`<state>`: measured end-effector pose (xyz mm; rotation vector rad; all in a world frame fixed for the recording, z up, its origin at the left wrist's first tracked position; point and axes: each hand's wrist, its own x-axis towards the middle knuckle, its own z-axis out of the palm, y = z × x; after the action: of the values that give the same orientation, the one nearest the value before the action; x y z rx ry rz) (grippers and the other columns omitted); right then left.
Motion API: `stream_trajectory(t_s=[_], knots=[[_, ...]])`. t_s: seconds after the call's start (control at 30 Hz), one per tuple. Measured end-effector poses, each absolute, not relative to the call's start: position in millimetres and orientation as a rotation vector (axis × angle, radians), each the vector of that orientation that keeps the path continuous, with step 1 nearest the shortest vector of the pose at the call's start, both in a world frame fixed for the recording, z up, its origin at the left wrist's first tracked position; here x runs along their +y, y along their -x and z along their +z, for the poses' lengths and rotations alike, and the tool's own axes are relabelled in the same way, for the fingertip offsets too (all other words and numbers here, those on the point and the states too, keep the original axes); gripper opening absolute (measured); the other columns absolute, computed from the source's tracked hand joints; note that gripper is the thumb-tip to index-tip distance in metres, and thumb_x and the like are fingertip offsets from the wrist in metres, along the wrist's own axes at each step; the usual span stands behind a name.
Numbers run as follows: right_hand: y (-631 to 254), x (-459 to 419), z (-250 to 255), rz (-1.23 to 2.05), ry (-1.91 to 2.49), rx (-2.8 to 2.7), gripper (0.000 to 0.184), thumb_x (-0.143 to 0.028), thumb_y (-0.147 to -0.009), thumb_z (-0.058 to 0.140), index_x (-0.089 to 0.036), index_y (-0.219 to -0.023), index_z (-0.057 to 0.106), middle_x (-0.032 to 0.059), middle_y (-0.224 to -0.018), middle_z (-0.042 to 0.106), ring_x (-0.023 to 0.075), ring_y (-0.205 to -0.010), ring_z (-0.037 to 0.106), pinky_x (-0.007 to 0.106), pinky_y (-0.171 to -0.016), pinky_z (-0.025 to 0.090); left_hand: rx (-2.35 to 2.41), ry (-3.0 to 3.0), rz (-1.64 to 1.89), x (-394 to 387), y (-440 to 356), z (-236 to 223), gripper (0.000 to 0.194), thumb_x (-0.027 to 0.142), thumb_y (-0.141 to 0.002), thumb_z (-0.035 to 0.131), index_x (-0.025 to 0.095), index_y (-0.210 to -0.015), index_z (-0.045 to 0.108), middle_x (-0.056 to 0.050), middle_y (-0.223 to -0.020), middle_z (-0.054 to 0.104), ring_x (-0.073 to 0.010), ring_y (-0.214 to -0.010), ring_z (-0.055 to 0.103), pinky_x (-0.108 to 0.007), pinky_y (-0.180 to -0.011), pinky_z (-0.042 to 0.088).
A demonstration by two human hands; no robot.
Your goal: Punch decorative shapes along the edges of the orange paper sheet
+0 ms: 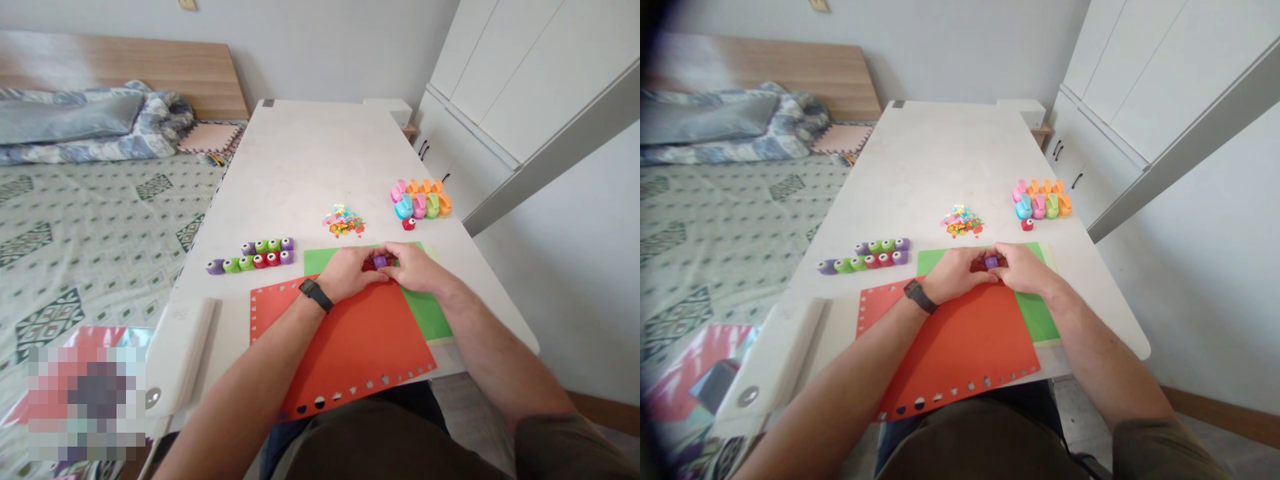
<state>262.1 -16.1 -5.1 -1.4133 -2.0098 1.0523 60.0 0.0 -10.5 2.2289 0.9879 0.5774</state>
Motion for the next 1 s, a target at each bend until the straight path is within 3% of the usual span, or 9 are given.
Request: stream_trajectory(t_s=[0.1, 0.33, 0.73, 1.0], knots=[[-263.8, -16.2, -4.3, 1.060, 1.387, -2.021, 0.034, -0.013, -0.077, 0.068, -0.018, -0.111, 0.072, 0.0035, -0.099, 0.076, 0.0188, -0.085, 0.068, 0.030, -0.079, 0.053, 1.000, -2.258, 0.630, -2.7, -59.8, -10.7, 0.036, 0.049, -0.083, 0.076, 0.018, -0.101, 0.071, -0.004, -0.095, 0.075, -0.0201, -0.085, 0.068, -0.029, -0.076, 0.048], [-266.2, -16.5, -1.8, 1.019, 1.386, -2.006, 0.037, -0.025, -0.081, 0.072, -0.020, -0.117, 0.070, 0.0028, -0.095, 0.074, 0.0189, -0.081, 0.064, 0.033, -0.079, 0.052, 1.052, -2.299, 0.676, -8.0, -52.8, -17.7, 0.057, 0.055, -0.085, 0.073, 0.021, -0.130, 0.066, -0.007, -0.107, 0.076, -0.0230, -0.097, 0.069, -0.032, -0.087, 0.051], [-270.8, -8.7, -9.8, 1.141, 1.338, -1.689, 0.036, -0.036, -0.087, 0.071, -0.020, -0.118, 0.066, 0.0051, -0.101, 0.072, 0.0190, -0.087, 0.065, 0.034, -0.083, 0.052, 1.151, -2.310, 0.658, -6.4, -47.1, -27.5, 0.029, 0.035, -0.094, 0.064, 0.018, -0.116, 0.070, -0.007, -0.105, 0.076, -0.0213, -0.096, 0.070, -0.032, -0.088, 0.053], [-275.4, -5.2, -11.8, 1.192, 1.331, -1.545, 0.039, -0.043, -0.087, 0.073, -0.019, -0.116, 0.066, 0.0055, -0.102, 0.072, 0.0200, -0.093, 0.066, 0.036, -0.090, 0.051, 1.155, -2.306, 0.712, -6.8, -45.3, -28.9, 0.020, 0.027, -0.096, 0.059, 0.018, -0.110, 0.070, -0.006, -0.101, 0.077, -0.0203, -0.093, 0.070, -0.032, -0.088, 0.054]])
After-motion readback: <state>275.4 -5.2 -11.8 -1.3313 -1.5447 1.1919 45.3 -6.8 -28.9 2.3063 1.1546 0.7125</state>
